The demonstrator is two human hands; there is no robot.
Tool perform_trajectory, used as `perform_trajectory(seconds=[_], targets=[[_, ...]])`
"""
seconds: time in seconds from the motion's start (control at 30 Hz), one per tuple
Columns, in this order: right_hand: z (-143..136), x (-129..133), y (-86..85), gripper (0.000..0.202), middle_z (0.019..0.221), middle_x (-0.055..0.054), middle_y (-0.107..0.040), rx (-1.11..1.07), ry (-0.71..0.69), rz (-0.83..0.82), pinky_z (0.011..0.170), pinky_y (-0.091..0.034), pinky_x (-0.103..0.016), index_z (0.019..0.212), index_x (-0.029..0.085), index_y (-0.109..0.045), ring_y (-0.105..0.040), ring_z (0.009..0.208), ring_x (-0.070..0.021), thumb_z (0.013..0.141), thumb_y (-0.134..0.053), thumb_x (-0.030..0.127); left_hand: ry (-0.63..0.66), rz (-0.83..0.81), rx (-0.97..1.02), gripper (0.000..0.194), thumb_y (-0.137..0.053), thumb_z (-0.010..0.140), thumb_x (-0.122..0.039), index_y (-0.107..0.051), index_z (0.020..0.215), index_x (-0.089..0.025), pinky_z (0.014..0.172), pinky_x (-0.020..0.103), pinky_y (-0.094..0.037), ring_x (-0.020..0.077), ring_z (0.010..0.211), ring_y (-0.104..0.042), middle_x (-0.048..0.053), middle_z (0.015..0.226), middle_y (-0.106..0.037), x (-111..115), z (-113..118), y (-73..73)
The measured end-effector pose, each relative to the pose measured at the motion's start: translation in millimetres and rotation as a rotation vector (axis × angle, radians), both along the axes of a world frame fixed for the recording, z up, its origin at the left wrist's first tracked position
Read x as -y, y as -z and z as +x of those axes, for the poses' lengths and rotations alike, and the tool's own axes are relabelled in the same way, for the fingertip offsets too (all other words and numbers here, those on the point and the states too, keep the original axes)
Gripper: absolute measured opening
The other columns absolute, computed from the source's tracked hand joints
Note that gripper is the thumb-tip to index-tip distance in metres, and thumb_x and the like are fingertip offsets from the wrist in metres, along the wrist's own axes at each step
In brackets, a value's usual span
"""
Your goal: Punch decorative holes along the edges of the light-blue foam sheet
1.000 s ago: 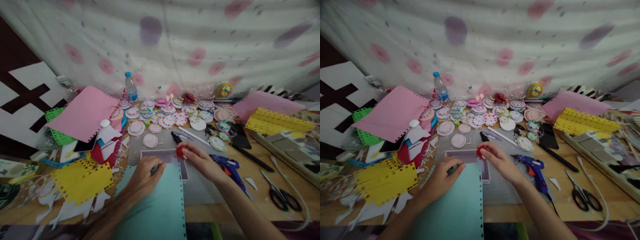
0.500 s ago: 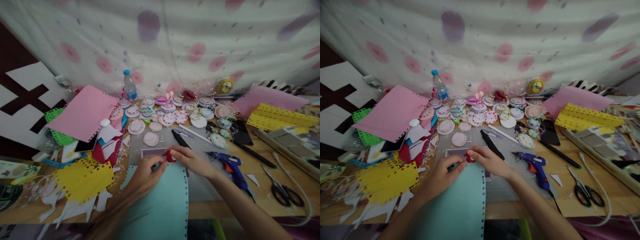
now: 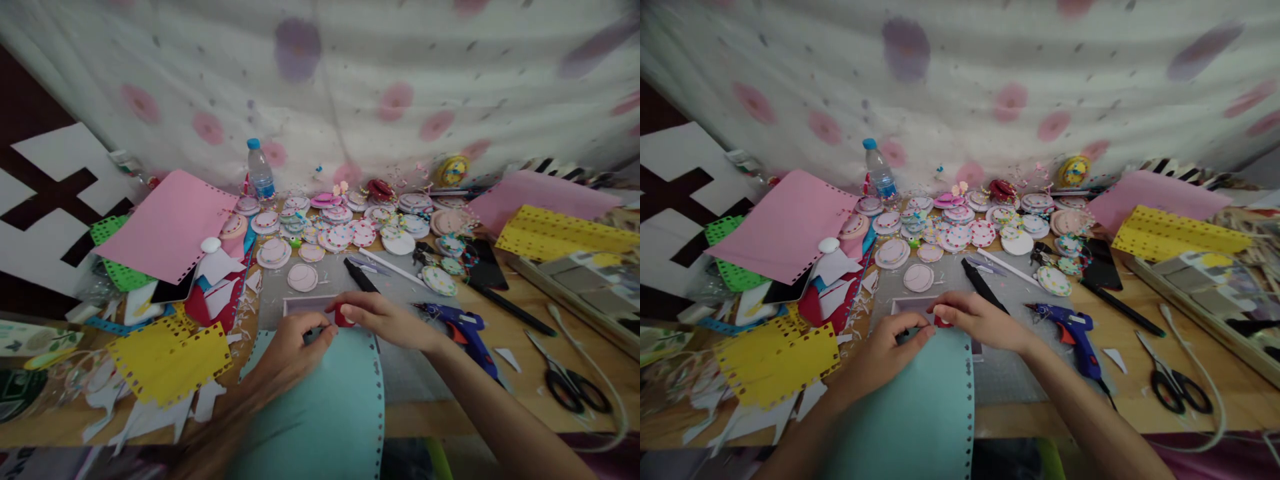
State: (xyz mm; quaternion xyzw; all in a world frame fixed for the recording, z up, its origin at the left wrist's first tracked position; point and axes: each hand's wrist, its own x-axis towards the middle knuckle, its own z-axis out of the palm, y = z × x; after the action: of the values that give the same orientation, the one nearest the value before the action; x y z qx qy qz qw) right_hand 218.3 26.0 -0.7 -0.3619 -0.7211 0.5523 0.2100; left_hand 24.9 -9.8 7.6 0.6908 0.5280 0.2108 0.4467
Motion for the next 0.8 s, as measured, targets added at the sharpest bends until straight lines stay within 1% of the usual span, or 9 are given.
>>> perform_trajectory(seconds=[0.13, 0.37, 0.53, 0.6, 0.73, 0.8], targets=[[-1.3, -1.0, -3.1, 0.048, 0.084, -0.004, -0.059, 0.004, -0.028, 0.001, 0.072, -0.043, -0.025, 0.101, 0.013, -0.063, -0.052, 0.079, -0.0154, 0.092, -0.040, 0.054, 0.012, 0.005, 0.001, 0.023, -0.050, 0.085, -0.029, -0.067, 0.077, -0.015, 0.064, 0.022, -0.040, 0.0152, 0.073, -0.058, 0.000, 0.073, -0.065, 0.3, 0.2, -0.1], [-3.1, -2.4, -0.3, 0.049, 0.084, -0.004, -0.059, 0.037, -0.033, 0.035, 0.072, -0.042, -0.025, 0.101, 0.014, -0.064, -0.052, 0.079, -0.0157, 0.093, -0.037, 0.053, -0.008, 0.012, 0.024, 0.023, -0.050, 0.086, -0.029, -0.067, 0.078, -0.015, 0.065, 0.022, -0.041, 0.0160, 0.076, -0.059, 0.000, 0.076, -0.066, 1.2, -2.0, 0.8], [-1.6, -2.8, 1.6, 0.048, 0.079, -0.003, -0.058, 0.055, -0.052, 0.056, 0.067, -0.042, -0.024, 0.103, 0.013, -0.065, -0.050, 0.073, -0.0139, 0.095, -0.036, 0.050, -0.003, -0.003, 0.001, 0.025, -0.049, 0.087, -0.031, -0.067, 0.081, -0.016, 0.062, 0.023, -0.040, 0.0164, 0.074, -0.059, 0.001, 0.077, -0.067, 1.2, -3.3, 3.3], [-1.4, -1.9, 1.5, 0.045, 0.085, -0.003, -0.061, 0.035, -0.065, 0.058, 0.071, -0.044, -0.025, 0.109, 0.015, -0.064, -0.052, 0.077, -0.0145, 0.095, -0.037, 0.048, -0.001, -0.006, -0.004, 0.024, -0.049, 0.087, -0.031, -0.068, 0.082, -0.016, 0.062, 0.023, -0.040, 0.0166, 0.075, -0.059, 0.001, 0.077, -0.067, 1.1, -3.3, 3.8], [0.3, 0.4, 1.0, 0.042, 0.105, -0.006, -0.065, -0.010, -0.080, 0.072, 0.084, -0.045, -0.030, 0.122, 0.018, -0.059, -0.056, 0.094, -0.0177, 0.094, -0.042, 0.044, 0.016, -0.016, 0.034, 0.025, -0.047, 0.089, -0.031, -0.068, 0.086, -0.017, 0.063, 0.022, -0.040, 0.0168, 0.077, -0.059, 0.000, 0.080, -0.068, 1.0, -4.6, 4.0], [2.2, 1.7, 0.9, 0.041, 0.108, -0.006, -0.065, -0.007, -0.105, 0.090, 0.086, -0.045, -0.031, 0.124, 0.019, -0.058, -0.057, 0.096, -0.0183, 0.093, -0.045, 0.043, 0.011, -0.011, 0.060, 0.025, -0.047, 0.089, -0.031, -0.068, 0.086, -0.018, 0.065, 0.022, -0.041, 0.0168, 0.078, -0.060, 0.000, 0.081, -0.068, 0.9, -5.7, 4.1]])
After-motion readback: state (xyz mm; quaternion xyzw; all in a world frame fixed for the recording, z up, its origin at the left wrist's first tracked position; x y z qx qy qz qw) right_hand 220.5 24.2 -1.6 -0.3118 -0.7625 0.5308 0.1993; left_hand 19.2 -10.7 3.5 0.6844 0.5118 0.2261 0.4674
